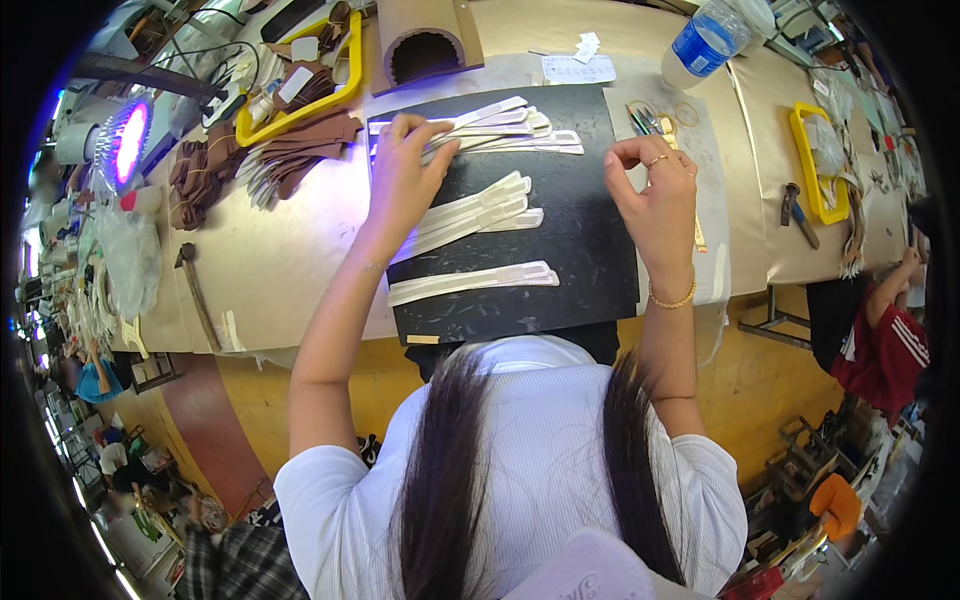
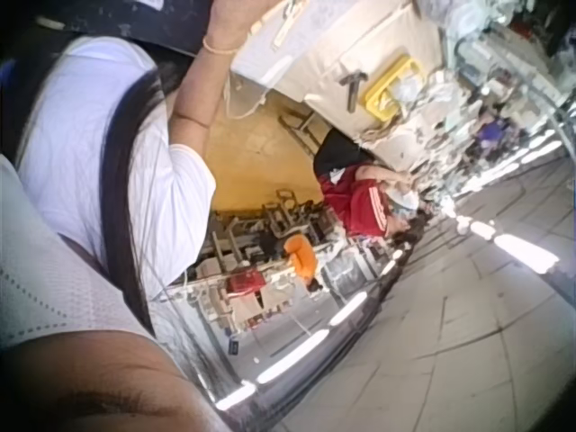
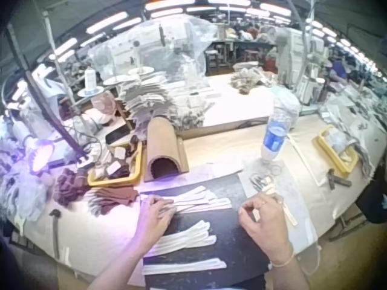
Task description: The person repeatedly folds thin white fabric strips by hand and stacks them on a black work surface. They occasionally adjust the stack and use a small hammer to tap the pile. The workspace includes sewing machines and other tools in the background.
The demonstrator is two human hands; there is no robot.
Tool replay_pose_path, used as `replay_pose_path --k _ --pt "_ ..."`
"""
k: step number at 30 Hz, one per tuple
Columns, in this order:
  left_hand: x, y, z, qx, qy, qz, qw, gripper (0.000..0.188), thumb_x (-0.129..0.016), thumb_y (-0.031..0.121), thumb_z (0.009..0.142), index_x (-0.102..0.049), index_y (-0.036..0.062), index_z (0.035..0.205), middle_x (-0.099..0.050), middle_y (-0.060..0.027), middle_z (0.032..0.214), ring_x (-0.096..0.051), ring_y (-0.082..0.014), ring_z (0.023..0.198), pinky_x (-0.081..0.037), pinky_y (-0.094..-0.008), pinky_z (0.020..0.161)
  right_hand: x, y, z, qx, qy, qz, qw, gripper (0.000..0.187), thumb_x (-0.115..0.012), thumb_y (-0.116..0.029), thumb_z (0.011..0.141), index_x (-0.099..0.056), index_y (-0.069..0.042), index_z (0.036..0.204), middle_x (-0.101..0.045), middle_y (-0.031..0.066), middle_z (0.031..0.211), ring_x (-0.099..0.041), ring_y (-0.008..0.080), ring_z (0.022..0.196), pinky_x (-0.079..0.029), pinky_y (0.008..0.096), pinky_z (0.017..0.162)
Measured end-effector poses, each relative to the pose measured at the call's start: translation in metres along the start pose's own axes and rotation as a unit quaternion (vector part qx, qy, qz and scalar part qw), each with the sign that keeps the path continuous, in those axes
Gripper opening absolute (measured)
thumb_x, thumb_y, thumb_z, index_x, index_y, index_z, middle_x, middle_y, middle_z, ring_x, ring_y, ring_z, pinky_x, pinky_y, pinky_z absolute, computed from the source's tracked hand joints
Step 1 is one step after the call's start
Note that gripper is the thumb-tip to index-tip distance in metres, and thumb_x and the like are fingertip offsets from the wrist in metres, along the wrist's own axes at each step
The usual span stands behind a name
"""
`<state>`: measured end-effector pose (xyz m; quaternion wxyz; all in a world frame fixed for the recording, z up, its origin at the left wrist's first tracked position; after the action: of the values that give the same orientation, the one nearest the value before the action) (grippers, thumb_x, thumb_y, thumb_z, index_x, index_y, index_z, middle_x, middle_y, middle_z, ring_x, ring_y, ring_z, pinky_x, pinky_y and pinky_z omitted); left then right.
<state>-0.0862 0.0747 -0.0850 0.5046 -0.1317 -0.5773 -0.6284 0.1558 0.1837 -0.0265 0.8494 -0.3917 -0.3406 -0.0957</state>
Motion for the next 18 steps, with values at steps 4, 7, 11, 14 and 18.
replay_pose_path --k 4,7,11,14,18 --pt "-0.026 -0.010 0.029 -0.022 -0.020 0.058 0.998 0.029 -0.071 0.028 0.088 -0.073 0.0071 0.108 -0.063 -0.0143 0.102 -0.058 -0.0312 0.101 -0.045 -0.0403 0.090 -0.004 -0.006 0.000 0.008 -0.010 0.006 1.000 0.009 -0.072 -0.012 0.080 -0.064 -0.008 0.080 -0.064 0.0006 0.077 -0.060 0.0164 0.072 -0.036 0.0339 0.085" --pt "-0.035 -0.018 0.041 -0.002 -0.088 0.051 0.995 0.030 -0.073 0.028 0.085 -0.073 0.0047 0.105 -0.064 -0.0146 0.099 -0.059 -0.0309 0.098 -0.046 -0.0400 0.087 -0.001 -0.007 -0.001 -0.001 -0.025 0.003 1.000 0.006 -0.071 -0.009 0.082 -0.066 -0.006 0.082 -0.065 0.0023 0.077 -0.061 0.0175 0.074 -0.040 0.0328 0.086" --pt "-0.032 -0.020 0.045 0.031 -0.076 -0.004 0.997 0.023 -0.074 0.021 0.084 -0.073 0.0049 0.101 -0.065 -0.0099 0.083 -0.062 -0.0225 0.078 -0.049 -0.0331 0.074 0.000 -0.003 -0.002 0.007 -0.014 0.000 1.000 0.007 -0.071 -0.009 0.082 -0.065 -0.006 0.081 -0.064 0.0026 0.076 -0.060 0.0176 0.073 -0.040 0.0329 0.084" --pt "-0.025 -0.009 0.040 0.108 -0.089 -0.099 0.985 0.021 -0.073 0.018 0.086 -0.073 0.0027 0.101 -0.068 -0.0059 0.080 -0.061 -0.0135 0.073 -0.048 -0.0275 0.069 -0.004 -0.004 0.000 0.020 0.006 -0.021 1.000 0.007 -0.071 -0.008 0.081 -0.064 -0.006 0.080 -0.064 0.0026 0.076 -0.060 0.0184 0.072 -0.039 0.0334 0.082" --pt "-0.006 0.030 0.028 0.148 -0.133 -0.254 0.947 0.025 -0.072 0.019 0.089 -0.071 -0.0022 0.103 -0.070 -0.0048 0.082 -0.060 -0.0097 0.071 -0.047 -0.0253 0.065 -0.011 -0.021 0.009 0.052 0.045 -0.062 0.996 0.010 -0.073 -0.010 0.078 -0.064 -0.008 0.079 -0.063 0.0023 0.078 -0.060 0.0208 0.073 -0.039 0.0356 0.083"
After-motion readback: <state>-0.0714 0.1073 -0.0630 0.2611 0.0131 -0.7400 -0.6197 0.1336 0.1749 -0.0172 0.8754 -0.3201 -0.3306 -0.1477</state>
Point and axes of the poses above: each hand's wrist, its own z-axis towards the middle knuckle, its own x-axis out of the back of the hand, y = z × x, the point moved 6 cm from there along z, towards the middle knuckle
